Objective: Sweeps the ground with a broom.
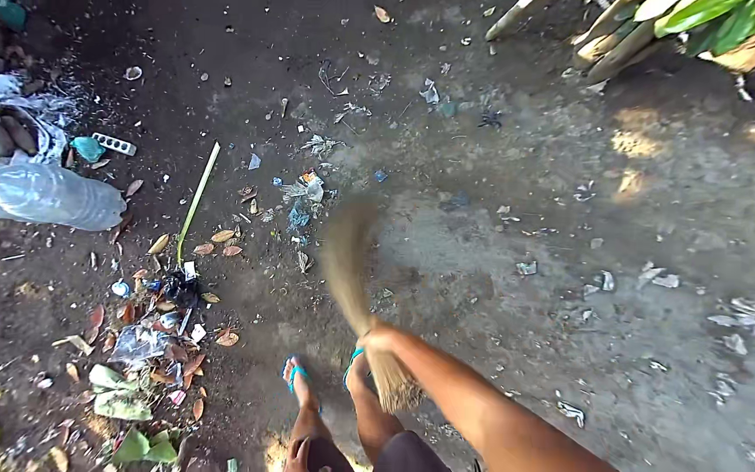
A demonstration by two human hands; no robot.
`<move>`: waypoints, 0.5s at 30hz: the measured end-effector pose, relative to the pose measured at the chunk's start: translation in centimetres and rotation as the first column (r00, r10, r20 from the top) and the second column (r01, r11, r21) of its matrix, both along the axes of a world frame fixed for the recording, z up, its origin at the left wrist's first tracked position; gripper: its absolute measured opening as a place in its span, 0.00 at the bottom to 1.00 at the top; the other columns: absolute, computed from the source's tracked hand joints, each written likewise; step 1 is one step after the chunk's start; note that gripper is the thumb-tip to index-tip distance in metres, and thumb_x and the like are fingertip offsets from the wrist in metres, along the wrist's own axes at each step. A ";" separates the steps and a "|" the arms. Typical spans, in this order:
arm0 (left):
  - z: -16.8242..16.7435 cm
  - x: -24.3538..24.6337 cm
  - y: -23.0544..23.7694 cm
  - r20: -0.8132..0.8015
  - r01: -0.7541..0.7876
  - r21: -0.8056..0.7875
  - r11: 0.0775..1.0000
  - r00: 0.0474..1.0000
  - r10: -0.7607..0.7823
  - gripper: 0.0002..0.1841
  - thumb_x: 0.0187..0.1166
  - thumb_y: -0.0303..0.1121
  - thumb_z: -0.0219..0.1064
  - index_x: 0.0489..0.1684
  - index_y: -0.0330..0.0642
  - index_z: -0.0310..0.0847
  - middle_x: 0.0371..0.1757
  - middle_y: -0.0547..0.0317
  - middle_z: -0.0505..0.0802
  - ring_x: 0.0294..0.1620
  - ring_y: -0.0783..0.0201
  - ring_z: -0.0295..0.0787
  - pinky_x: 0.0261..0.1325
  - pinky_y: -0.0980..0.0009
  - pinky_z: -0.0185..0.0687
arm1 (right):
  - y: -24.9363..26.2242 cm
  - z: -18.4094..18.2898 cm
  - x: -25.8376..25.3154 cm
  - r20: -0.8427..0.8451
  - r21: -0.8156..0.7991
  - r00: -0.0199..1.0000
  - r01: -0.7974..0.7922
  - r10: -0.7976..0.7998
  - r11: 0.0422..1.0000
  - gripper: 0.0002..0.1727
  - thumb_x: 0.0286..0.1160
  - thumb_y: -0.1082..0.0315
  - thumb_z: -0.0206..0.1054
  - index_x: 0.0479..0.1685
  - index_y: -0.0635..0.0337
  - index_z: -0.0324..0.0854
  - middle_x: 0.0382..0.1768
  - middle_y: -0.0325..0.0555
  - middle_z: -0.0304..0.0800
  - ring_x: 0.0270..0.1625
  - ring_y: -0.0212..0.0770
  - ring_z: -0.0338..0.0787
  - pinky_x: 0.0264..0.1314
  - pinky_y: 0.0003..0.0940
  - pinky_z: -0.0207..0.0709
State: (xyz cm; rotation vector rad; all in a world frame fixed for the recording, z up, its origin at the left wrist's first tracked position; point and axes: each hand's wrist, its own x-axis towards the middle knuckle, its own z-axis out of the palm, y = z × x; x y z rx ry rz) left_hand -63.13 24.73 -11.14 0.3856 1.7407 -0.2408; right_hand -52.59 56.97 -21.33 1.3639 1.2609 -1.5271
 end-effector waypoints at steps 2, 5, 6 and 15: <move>1.2 0.4 3.5 0.052 0.043 0.005 0.999 0.998 -0.043 0.43 0.75 0.54 0.74 0.90 0.48 0.65 0.93 0.43 0.63 0.91 0.38 0.62 0.85 0.32 0.59 | -3.2 0.6 -3.6 -0.185 -0.143 0.926 -0.355 0.328 0.924 0.56 0.68 0.55 0.79 0.96 0.52 0.45 0.78 0.67 0.75 0.80 0.64 0.75 0.81 0.66 0.65; 1.6 1.7 8.0 0.104 0.173 0.022 0.985 0.979 -0.174 0.45 0.72 0.58 0.74 0.93 0.55 0.62 0.96 0.47 0.59 0.93 0.41 0.56 0.86 0.28 0.53 | -1.7 4.5 -5.2 -0.376 -0.118 0.797 -0.547 0.472 0.829 0.61 0.67 0.54 0.81 0.98 0.41 0.38 0.82 0.64 0.72 0.83 0.65 0.72 0.82 0.71 0.62; 1.7 2.0 9.3 0.122 0.212 0.026 0.977 0.969 -0.213 0.47 0.72 0.58 0.74 0.94 0.56 0.60 0.96 0.48 0.56 0.95 0.41 0.52 0.86 0.27 0.52 | -0.7 5.8 -3.9 -0.414 -0.112 0.813 -0.491 0.409 0.864 0.61 0.66 0.55 0.81 0.98 0.42 0.39 0.82 0.63 0.71 0.83 0.63 0.73 0.83 0.69 0.62; -1.4 0.1 18.2 0.109 0.381 -0.012 0.925 0.920 -0.377 0.54 0.65 0.66 0.75 0.96 0.60 0.54 0.99 0.50 0.47 0.97 0.38 0.42 0.82 0.25 0.55 | 20.5 11.5 9.6 -0.082 0.441 0.799 0.566 -0.596 0.697 0.52 0.78 0.66 0.72 0.97 0.51 0.37 0.84 0.67 0.65 0.80 0.62 0.74 0.78 0.62 0.70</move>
